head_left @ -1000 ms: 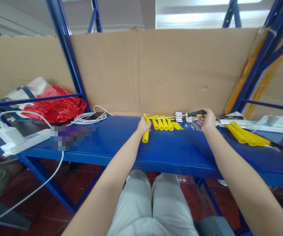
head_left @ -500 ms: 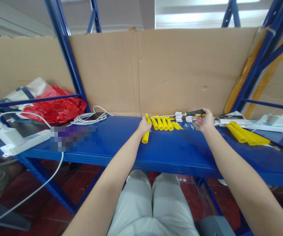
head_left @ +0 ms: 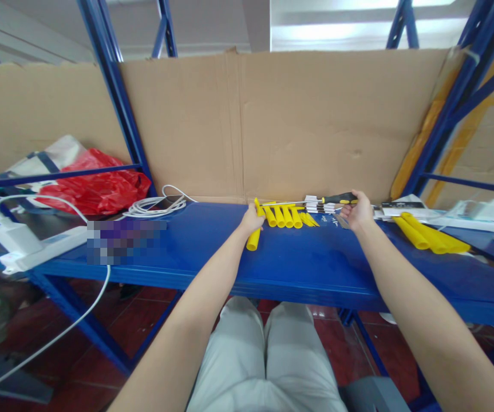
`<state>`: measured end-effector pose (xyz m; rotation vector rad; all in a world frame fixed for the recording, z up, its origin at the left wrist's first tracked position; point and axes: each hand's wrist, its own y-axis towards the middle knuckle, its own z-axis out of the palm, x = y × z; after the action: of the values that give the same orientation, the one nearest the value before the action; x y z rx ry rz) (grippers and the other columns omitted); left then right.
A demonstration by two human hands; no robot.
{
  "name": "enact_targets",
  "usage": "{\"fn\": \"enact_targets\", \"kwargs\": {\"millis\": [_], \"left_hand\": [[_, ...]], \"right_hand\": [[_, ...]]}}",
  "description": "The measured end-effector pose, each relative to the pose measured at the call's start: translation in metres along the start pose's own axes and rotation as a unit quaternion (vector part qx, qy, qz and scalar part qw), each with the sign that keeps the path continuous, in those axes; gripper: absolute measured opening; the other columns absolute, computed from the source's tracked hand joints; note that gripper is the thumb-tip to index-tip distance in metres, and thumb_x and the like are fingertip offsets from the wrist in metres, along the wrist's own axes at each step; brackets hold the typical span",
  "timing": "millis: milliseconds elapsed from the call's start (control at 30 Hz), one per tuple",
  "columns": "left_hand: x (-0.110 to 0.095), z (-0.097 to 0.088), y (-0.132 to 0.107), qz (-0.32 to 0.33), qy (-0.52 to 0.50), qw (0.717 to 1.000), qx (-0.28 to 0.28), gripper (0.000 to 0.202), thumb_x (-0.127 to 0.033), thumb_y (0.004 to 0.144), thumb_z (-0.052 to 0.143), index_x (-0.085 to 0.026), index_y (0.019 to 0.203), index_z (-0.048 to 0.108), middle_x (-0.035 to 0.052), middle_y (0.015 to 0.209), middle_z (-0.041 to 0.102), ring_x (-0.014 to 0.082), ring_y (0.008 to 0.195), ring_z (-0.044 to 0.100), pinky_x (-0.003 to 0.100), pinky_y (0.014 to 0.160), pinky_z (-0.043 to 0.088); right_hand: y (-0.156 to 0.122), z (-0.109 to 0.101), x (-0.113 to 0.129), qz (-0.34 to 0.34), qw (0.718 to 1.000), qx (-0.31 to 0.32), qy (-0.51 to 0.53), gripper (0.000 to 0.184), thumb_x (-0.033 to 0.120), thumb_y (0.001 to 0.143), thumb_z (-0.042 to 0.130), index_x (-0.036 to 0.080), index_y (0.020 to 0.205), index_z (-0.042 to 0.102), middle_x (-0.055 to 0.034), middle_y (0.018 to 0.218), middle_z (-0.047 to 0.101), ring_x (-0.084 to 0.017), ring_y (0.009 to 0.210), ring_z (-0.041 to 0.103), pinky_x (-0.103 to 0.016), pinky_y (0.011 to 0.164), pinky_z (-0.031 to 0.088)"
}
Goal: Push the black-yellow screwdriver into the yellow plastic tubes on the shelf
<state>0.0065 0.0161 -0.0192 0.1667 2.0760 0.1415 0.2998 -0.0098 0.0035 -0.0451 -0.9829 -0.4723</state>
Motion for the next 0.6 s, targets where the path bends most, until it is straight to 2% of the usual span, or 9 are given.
{"fn": "enact_targets", "kwargs": {"millis": [233,400,500,600], "left_hand": [[0.002,0.000,0.002,0.013,0.017,1.000,0.001,0.045,-0.009,0.088,0.056,-0.015,0.130,0.040,0.0129,0.119,0.066,0.0147,0.066,0.071,0.025,0.056,0.056],[0.005,-0.001,0.004,0.005,0.019,1.000,-0.003,0.047,-0.010,0.088,0.056,-0.017,0.132,0.040,0.0121,0.118,0.067,0.0155,0.068,0.071,0.024,0.056,0.056],[0.006,-0.001,0.004,0.006,0.017,1.000,-0.005,0.048,-0.010,0.087,0.057,-0.016,0.132,0.041,0.0122,0.119,0.067,0.0161,0.069,0.072,0.025,0.057,0.056],[0.005,-0.002,0.003,0.009,0.018,1.000,-0.006,0.048,-0.008,0.087,0.057,-0.016,0.132,0.042,0.0129,0.119,0.067,0.0165,0.068,0.072,0.027,0.059,0.057]], "right_hand": [[-0.010,0.004,0.007,0.015,1.000,-0.017,-0.022,0.040,0.046,0.081,0.061,0.025,0.068,0.029,0.0087,0.048,0.022,-0.009,0.036,0.022,-0.019,0.027,0.020],[-0.027,0.011,0.020,0.041,0.998,-0.010,-0.035,0.026,0.036,0.083,0.056,0.023,0.069,0.039,0.0053,0.048,0.033,-0.009,0.038,0.033,-0.018,0.031,0.029],[-0.036,0.014,0.028,0.031,0.998,-0.003,-0.059,0.019,0.034,0.084,0.054,0.022,0.072,0.047,0.0028,0.050,0.042,-0.011,0.040,0.039,-0.020,0.033,0.034],[-0.039,0.014,0.029,0.011,0.995,-0.004,-0.103,0.023,0.041,0.085,0.057,0.021,0.073,0.050,0.0019,0.051,0.047,-0.011,0.037,0.040,-0.021,0.030,0.029]]}}
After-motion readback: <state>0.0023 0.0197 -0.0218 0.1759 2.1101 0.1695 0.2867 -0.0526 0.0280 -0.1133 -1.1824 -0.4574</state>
